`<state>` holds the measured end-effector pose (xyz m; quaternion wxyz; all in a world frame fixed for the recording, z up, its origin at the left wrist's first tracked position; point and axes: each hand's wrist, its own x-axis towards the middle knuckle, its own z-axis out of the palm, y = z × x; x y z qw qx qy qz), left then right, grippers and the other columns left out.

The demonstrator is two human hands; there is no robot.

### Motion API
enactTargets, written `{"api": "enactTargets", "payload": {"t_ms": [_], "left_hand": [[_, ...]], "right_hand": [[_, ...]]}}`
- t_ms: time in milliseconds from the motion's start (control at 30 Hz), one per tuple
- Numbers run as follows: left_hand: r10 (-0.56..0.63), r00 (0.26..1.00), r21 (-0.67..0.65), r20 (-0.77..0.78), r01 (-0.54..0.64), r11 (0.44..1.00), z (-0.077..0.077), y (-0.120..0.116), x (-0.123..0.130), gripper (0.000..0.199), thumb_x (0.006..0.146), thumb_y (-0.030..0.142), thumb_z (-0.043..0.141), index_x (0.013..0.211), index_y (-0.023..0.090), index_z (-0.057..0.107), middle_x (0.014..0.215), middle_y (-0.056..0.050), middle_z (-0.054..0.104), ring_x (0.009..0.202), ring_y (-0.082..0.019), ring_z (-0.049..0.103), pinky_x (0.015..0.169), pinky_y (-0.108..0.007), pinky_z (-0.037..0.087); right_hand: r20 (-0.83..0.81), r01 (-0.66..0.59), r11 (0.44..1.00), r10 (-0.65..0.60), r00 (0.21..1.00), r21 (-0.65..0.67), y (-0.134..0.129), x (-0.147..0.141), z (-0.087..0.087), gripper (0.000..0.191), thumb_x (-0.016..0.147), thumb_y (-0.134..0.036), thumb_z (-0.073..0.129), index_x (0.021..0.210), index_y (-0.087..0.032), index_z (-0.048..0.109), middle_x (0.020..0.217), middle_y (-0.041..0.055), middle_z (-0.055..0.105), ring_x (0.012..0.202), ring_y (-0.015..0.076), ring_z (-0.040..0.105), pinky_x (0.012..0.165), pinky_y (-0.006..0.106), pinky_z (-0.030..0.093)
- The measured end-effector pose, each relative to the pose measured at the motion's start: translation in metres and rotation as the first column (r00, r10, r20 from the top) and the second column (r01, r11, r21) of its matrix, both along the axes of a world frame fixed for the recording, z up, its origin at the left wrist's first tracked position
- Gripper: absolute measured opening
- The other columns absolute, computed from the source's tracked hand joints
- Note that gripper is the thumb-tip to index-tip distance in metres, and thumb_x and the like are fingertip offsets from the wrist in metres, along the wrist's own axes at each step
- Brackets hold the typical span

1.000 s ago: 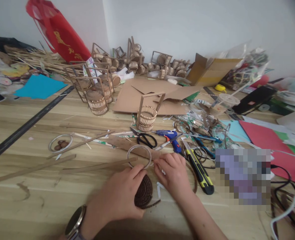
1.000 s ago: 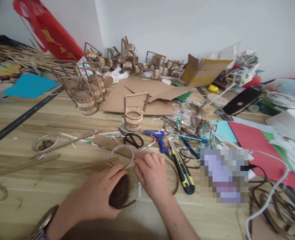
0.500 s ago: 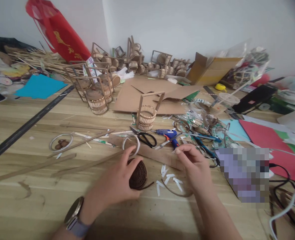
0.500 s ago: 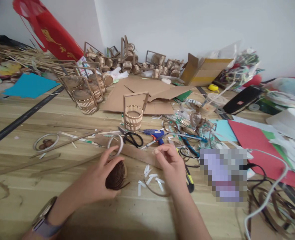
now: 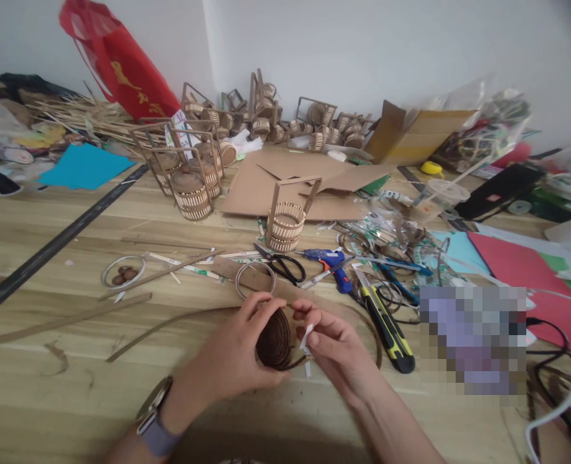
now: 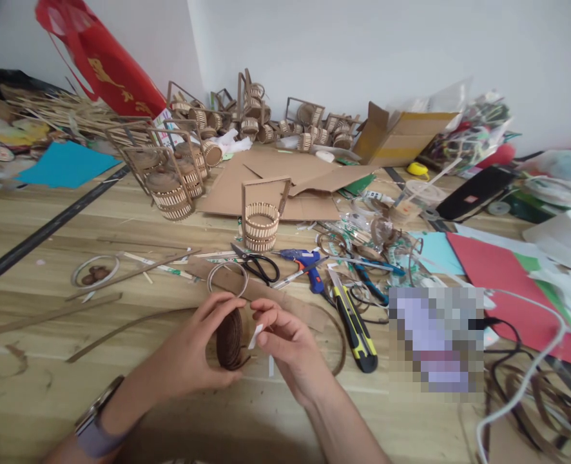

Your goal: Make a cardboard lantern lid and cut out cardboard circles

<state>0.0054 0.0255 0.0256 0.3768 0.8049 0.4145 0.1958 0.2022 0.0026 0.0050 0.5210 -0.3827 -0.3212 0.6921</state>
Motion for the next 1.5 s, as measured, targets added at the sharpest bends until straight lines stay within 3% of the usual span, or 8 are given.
{"api": "enactTargets", "payload": {"t_ms": [167, 433, 700, 1133, 1367, 1500], "left_hand": [[0.003, 1.0, -0.021, 0.025, -0.003, 1.0, 0.001, 0.001, -0.001, 0.086, 0.061, 0.019, 0.083, 0.135, 0.026, 0.04, 0.141, -0.014, 0.041, 0.128, -0.033, 0.05, 0.106, -0.05, 0.045], [0.008, 0.999, -0.071, 0.034, -0.005, 0.997, 0.005, 0.0, 0.0, 0.087, 0.06, 0.022, 0.084, 0.136, 0.025, 0.041, 0.141, -0.014, 0.04, 0.127, -0.034, 0.05, 0.106, -0.051, 0.044], [0.006, 0.999, -0.065, 0.047, -0.003, 0.998, 0.003, -0.002, 0.0, 0.087, 0.062, 0.023, 0.083, 0.137, 0.029, 0.039, 0.143, -0.013, 0.039, 0.128, -0.034, 0.05, 0.106, -0.053, 0.044], [0.009, 0.998, -0.089, 0.069, -0.003, 0.996, 0.007, -0.002, 0.002, 0.086, 0.061, 0.02, 0.083, 0.136, 0.024, 0.041, 0.139, -0.013, 0.041, 0.125, -0.032, 0.052, 0.104, -0.049, 0.046], [0.006, 0.993, -0.085, 0.114, 0.004, 0.996, 0.006, -0.001, 0.001, 0.085, 0.062, 0.021, 0.082, 0.135, 0.027, 0.04, 0.138, -0.012, 0.042, 0.123, -0.032, 0.052, 0.102, -0.048, 0.048], [0.007, 0.993, -0.082, 0.119, 0.002, 0.997, 0.006, -0.001, 0.001, 0.085, 0.062, 0.02, 0.081, 0.135, 0.027, 0.04, 0.138, -0.012, 0.042, 0.124, -0.032, 0.052, 0.103, -0.049, 0.047]], "right_hand": [[0.036, -0.046, 0.997, 0.043, 0.998, 0.06, -0.002, -0.001, 0.0, 0.017, 0.065, -0.036, 0.09, 0.072, -0.028, 0.077, 0.12, 0.004, 0.063, 0.119, 0.0265, 0.052, 0.096, 0.037, 0.042], [0.132, -0.042, 0.989, 0.023, 0.991, 0.141, 0.0, -0.001, -0.002, 0.02, 0.064, -0.041, 0.09, 0.071, -0.028, 0.077, 0.124, 0.006, 0.061, 0.118, 0.0288, 0.053, 0.104, 0.044, 0.039], [0.145, -0.026, 0.991, 0.007, 0.989, 0.13, -0.002, -0.003, 0.0, 0.022, 0.062, -0.044, 0.091, 0.07, -0.028, 0.077, 0.125, 0.0059, 0.059, 0.116, 0.0269, 0.051, 0.103, 0.041, 0.04], [0.168, -0.029, 0.987, 0.002, 0.986, 0.157, -0.003, -0.002, -0.001, 0.022, 0.062, -0.042, 0.091, 0.071, -0.028, 0.077, 0.126, 0.0062, 0.059, 0.115, 0.0276, 0.052, 0.1, 0.04, 0.042], [0.197, -0.059, 0.977, 0.018, 0.98, 0.204, -0.004, -0.002, 0.007, 0.024, 0.059, -0.045, 0.092, 0.065, -0.027, 0.076, 0.135, 0.007, 0.059, 0.133, 0.0333, 0.043, 0.111, 0.05, 0.031], [0.181, -0.066, 0.977, 0.029, 0.983, 0.2, -0.005, -0.003, 0.009, 0.022, 0.062, -0.044, 0.091, 0.066, -0.027, 0.077, 0.146, 0.005, 0.053, 0.138, 0.0334, 0.04, 0.111, 0.049, 0.032]]}}
